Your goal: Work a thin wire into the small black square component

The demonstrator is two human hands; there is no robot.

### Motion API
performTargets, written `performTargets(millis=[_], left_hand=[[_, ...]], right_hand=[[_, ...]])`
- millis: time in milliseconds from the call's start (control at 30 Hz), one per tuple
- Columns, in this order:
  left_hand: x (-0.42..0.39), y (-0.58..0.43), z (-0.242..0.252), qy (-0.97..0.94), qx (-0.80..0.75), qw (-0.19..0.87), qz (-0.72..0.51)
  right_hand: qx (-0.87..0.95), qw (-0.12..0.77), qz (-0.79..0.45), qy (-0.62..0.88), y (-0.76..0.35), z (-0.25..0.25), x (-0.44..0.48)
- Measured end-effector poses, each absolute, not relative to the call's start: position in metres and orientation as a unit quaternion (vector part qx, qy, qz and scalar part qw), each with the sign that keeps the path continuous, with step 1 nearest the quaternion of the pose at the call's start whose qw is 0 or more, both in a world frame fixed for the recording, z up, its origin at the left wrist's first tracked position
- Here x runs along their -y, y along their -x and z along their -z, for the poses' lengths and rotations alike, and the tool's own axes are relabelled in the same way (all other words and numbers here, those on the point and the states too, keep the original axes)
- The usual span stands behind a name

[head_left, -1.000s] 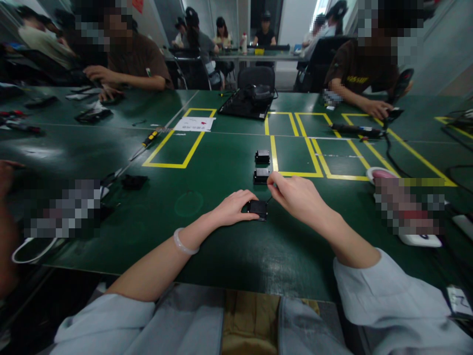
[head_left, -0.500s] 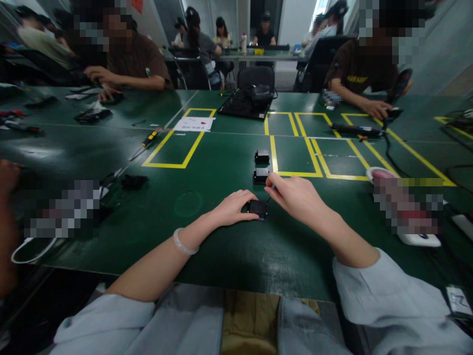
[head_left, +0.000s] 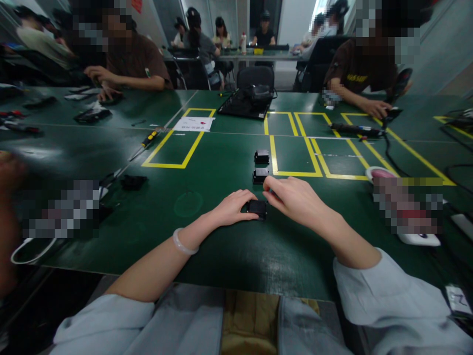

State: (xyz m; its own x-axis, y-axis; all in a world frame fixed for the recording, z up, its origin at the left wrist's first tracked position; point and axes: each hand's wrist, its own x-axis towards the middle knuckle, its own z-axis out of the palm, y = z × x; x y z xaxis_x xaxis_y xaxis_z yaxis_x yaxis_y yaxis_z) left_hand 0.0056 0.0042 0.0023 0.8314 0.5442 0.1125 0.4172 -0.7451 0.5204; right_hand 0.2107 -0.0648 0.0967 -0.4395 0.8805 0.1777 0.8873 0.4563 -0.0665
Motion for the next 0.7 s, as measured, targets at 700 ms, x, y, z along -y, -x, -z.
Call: performTargets(millis=[700], left_hand=[[-0.0035,-0.0057,0.0003,-0.928,-0.266,0.230,-0.126]], right_hand=[[0.827,0.092,0.033,0.554,-0.2135,-0.0927,0.0617]])
